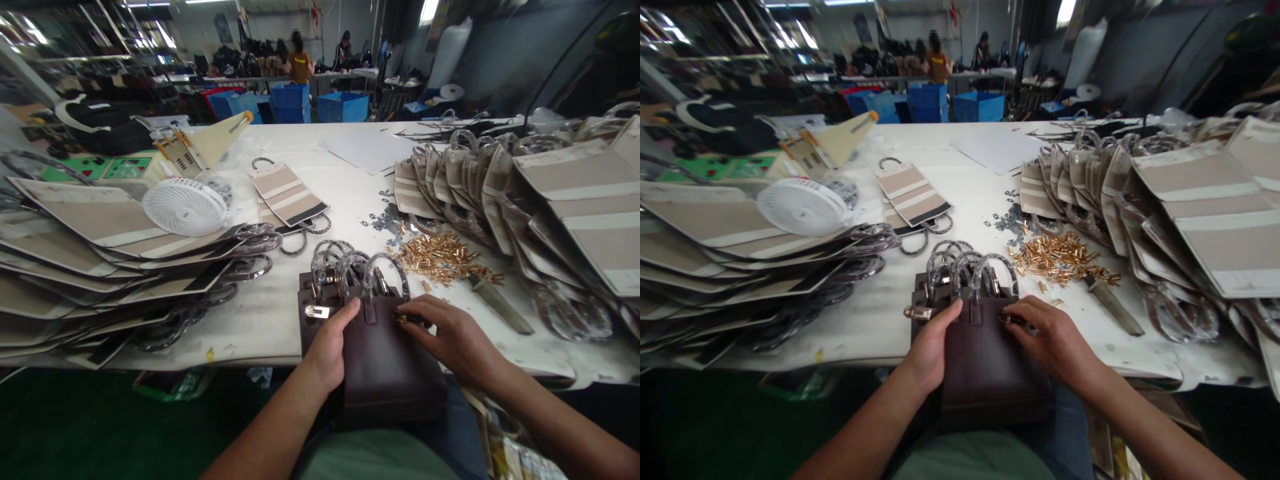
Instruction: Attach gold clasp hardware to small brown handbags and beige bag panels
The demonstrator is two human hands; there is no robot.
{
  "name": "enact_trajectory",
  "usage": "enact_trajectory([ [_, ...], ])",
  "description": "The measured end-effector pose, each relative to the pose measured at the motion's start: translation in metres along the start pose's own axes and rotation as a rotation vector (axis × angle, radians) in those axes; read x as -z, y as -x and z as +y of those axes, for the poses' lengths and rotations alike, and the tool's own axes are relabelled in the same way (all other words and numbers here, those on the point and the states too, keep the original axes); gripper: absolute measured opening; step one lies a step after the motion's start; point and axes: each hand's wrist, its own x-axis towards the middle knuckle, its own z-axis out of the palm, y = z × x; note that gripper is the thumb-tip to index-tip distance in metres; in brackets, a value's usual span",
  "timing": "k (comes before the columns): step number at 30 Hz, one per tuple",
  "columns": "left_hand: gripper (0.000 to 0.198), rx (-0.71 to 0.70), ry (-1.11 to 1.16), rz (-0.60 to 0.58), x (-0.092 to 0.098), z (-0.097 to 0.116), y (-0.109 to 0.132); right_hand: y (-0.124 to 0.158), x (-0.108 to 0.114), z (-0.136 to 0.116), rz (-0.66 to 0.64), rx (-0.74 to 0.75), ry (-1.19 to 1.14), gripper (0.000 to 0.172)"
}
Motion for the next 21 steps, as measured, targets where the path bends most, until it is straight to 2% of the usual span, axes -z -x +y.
enact_trajectory([
  [5, 0.047, 0.032, 0.046, -0.013, 0.002, -0.001, -0.003, -0.011, 0.005, -0.007, -0.096, -0.099, -0.022, 0.009],
  [11, 0.048, 0.033, 0.077, 0.006, 0.006, -0.002, -0.004, -0.016, 0.005, -0.007, -0.165, -0.145, -0.018, 0.005],
  [16, 0.051, 0.043, 0.063, 0.0, 0.006, -0.002, -0.003, -0.022, 0.01, -0.004, -0.284, -0.079, 0.053, 0.005],
  [21, 0.045, -0.032, 0.019, -0.004, 0.002, -0.001, -0.001, -0.029, 0.012, -0.002, -0.344, -0.049, 0.121, 0.006],
])
